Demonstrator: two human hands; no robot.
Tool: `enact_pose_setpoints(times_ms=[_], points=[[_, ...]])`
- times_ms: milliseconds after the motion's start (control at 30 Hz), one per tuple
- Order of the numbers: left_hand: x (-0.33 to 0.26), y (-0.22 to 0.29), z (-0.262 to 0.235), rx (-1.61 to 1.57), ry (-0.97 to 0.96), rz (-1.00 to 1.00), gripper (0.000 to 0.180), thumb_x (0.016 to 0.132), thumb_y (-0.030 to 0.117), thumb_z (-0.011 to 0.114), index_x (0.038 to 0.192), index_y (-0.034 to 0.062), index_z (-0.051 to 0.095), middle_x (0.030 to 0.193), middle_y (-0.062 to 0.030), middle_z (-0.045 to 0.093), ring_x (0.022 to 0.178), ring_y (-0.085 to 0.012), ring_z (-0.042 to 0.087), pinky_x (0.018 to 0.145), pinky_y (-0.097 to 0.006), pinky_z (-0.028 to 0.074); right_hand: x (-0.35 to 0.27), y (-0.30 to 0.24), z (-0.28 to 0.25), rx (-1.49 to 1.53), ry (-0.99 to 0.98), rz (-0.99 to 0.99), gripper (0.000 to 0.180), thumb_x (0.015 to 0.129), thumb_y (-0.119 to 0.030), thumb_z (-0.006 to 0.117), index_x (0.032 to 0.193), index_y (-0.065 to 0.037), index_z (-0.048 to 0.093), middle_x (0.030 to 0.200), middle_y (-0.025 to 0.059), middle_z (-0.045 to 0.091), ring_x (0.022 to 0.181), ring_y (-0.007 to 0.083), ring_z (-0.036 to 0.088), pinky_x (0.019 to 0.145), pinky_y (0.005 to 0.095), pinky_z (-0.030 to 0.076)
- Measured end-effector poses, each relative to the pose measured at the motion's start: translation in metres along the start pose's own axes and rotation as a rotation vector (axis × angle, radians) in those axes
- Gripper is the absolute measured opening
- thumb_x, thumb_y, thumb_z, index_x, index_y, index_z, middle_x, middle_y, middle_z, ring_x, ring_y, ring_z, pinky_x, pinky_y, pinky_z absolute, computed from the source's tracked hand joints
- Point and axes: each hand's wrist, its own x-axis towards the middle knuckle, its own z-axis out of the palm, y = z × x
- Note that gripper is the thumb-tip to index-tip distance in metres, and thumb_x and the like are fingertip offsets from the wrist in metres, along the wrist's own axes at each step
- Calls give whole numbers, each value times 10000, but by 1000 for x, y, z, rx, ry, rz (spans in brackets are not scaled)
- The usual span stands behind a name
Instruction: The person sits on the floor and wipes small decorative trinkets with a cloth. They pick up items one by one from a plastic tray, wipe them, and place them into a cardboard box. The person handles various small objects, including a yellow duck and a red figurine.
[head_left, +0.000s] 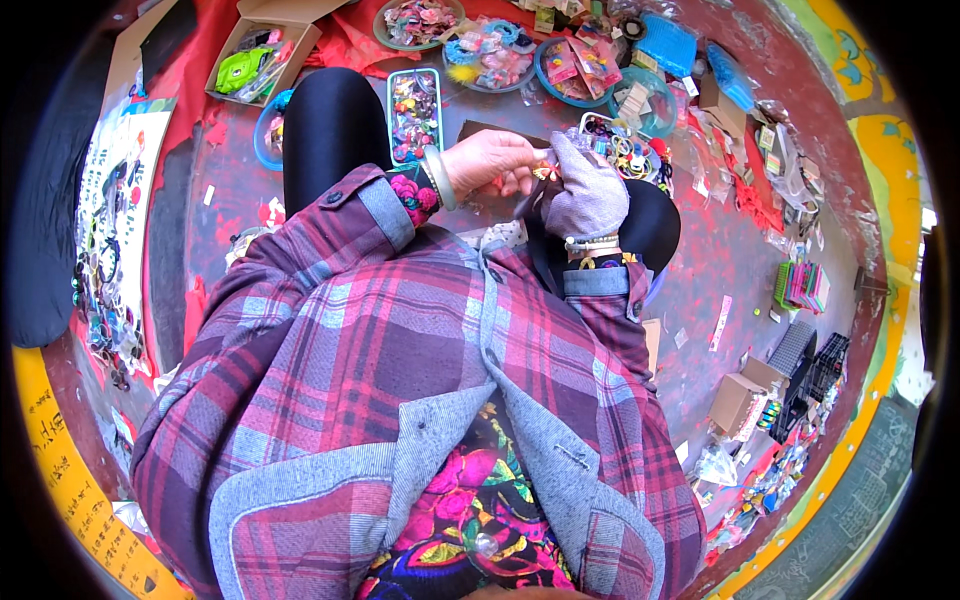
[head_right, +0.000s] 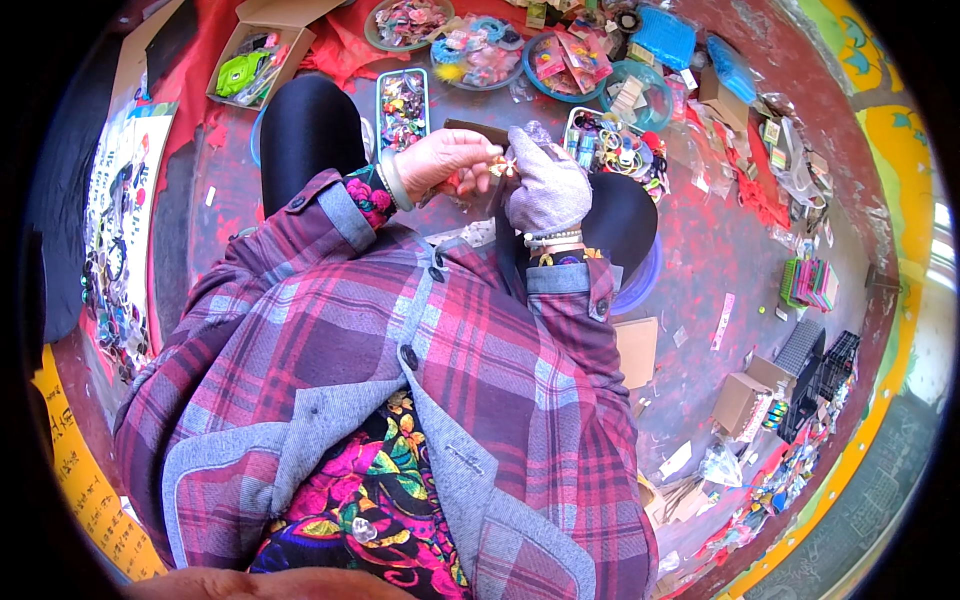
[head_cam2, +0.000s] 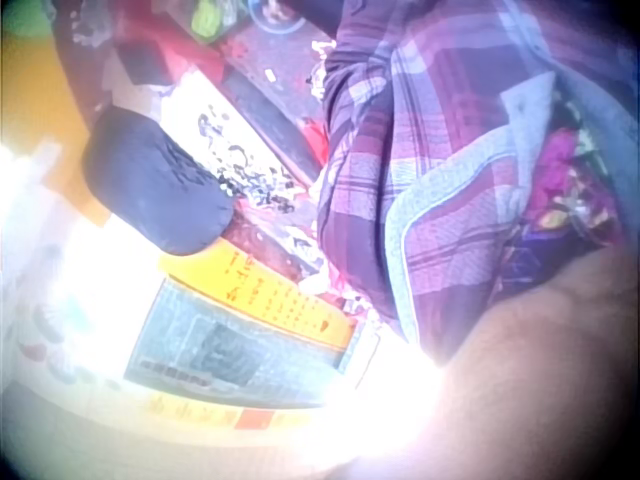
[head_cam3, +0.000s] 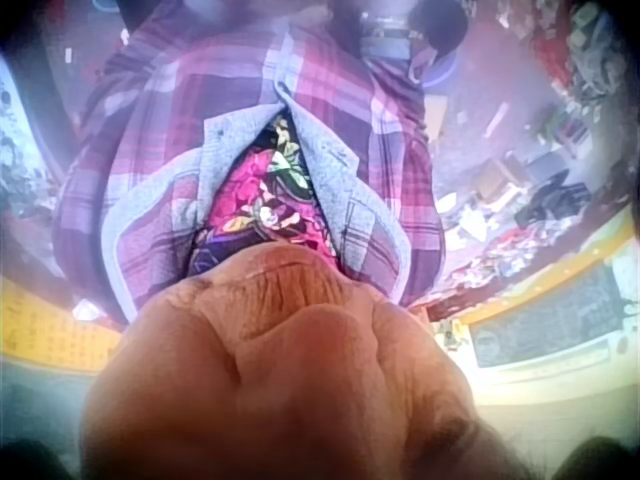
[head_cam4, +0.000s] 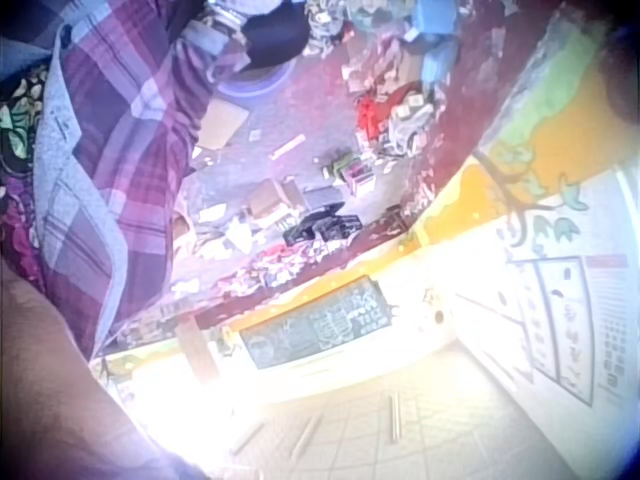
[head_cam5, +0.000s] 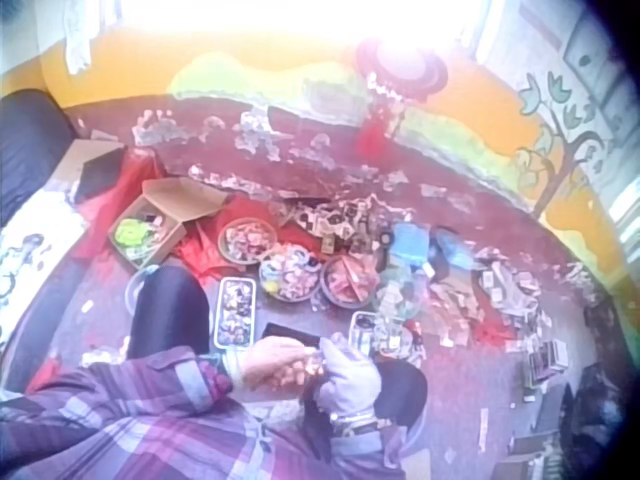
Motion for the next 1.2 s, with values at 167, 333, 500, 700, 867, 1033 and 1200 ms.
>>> enact_pose_setpoints(times_ms=[167,333,500,700,867,1033,1200], points=[[0,-4,-3,-2,-54,15,135,872,184,539,857,51,558,682,-37,615,456,-26,480,389,-136,351,7,-14,-6,-114,-236,294,588,628,-167,656,1165,-35,458,851,131,627,754,311,617,631,379,490],[2,-5,-9,-20,-11,79,126,872,176,542,862,51,556,681,-25,601,475,-26,470,399,-138,344,4,-7,2,-181,-201,262,687,645,-220,656,1208,31,352,819,153,587,706,338,599,595,406,477],[4,-4,-8,-17,-3,119,121,869,171,552,861,52,567,689,-15,593,490,-22,465,403,-138,329,0,6,17,70,2,109,451,695,-105,578,1124,-32,460,804,142,573,693,324,575,580,401,462],[5,-6,-10,25,-49,123,121,864,171,559,861,51,570,684,-11,591,491,-25,473,406,-142,338,3,-9,-2,-88,-60,193,392,732,-115,555,1107,-42,467,783,116,594,675,315,590,559,396,463],[13,-9,-29,-14,167,66,130,851,178,575,843,49,564,659,-15,579,456,-31,463,393,-143,347,6,0,-10,-328,-43,360,405,774,-208,532,1108,-4,428,889,105,583,778,275,600,627,321,470],[25,-22,-47,6,382,-50,119,855,143,541,818,34,568,648,-29,579,419,-35,444,334,-143,330,11,14,-15,-283,28,119,360,780,-206,507,1073,-23,404,991,111,516,869,261,568,697,279,458],[50,-37,-54,-44,319,-151,170,877,143,492,855,-1,579,671,-52,584,449,-49,466,350,-147,362,9,13,-8,521,-2,505,312,823,-224,450,1064,-46,361,889,120,481,629,313,559,510,431,489]])
